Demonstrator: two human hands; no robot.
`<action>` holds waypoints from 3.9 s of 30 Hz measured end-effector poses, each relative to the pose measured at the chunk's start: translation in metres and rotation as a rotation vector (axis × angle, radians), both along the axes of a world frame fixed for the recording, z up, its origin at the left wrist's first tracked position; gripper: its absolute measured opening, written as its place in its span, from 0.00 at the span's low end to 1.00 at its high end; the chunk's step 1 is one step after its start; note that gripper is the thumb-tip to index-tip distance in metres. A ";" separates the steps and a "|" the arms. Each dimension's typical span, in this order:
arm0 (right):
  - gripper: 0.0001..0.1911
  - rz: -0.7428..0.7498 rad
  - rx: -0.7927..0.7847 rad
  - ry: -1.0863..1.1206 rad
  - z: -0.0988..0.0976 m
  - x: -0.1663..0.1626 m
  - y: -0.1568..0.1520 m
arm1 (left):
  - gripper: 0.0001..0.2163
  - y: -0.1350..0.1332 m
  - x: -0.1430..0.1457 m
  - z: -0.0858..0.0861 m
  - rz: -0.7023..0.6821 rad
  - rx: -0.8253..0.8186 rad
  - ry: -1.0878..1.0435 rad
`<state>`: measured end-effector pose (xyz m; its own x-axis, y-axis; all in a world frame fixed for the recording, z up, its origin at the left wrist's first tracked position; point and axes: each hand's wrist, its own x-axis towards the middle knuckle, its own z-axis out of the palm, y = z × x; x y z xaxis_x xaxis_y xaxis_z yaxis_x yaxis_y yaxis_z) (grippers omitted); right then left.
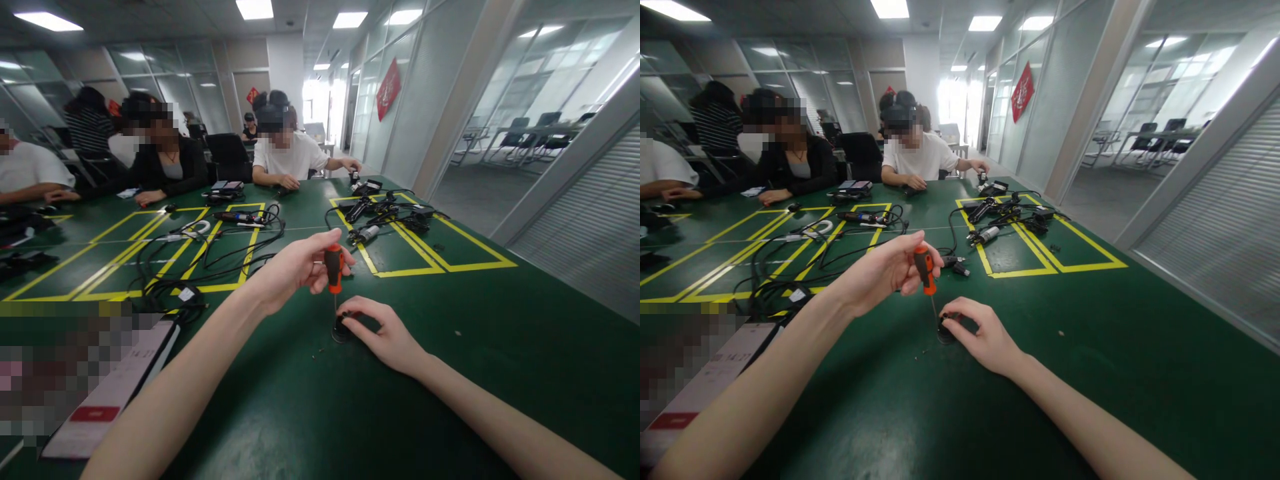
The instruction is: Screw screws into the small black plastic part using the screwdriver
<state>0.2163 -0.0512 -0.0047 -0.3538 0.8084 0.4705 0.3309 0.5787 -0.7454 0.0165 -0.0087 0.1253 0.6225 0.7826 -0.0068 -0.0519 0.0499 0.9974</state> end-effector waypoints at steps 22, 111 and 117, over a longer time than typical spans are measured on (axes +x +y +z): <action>0.09 0.081 -0.119 -0.105 0.001 0.006 -0.001 | 0.22 0.000 -0.002 -0.002 0.027 0.055 0.065; 0.10 0.092 -0.123 -0.120 0.001 0.007 -0.001 | 0.21 0.002 -0.002 -0.004 -0.091 -0.082 -0.024; 0.10 0.100 -0.115 -0.107 0.000 0.006 -0.001 | 0.22 0.000 -0.003 -0.004 -0.036 -0.047 -0.014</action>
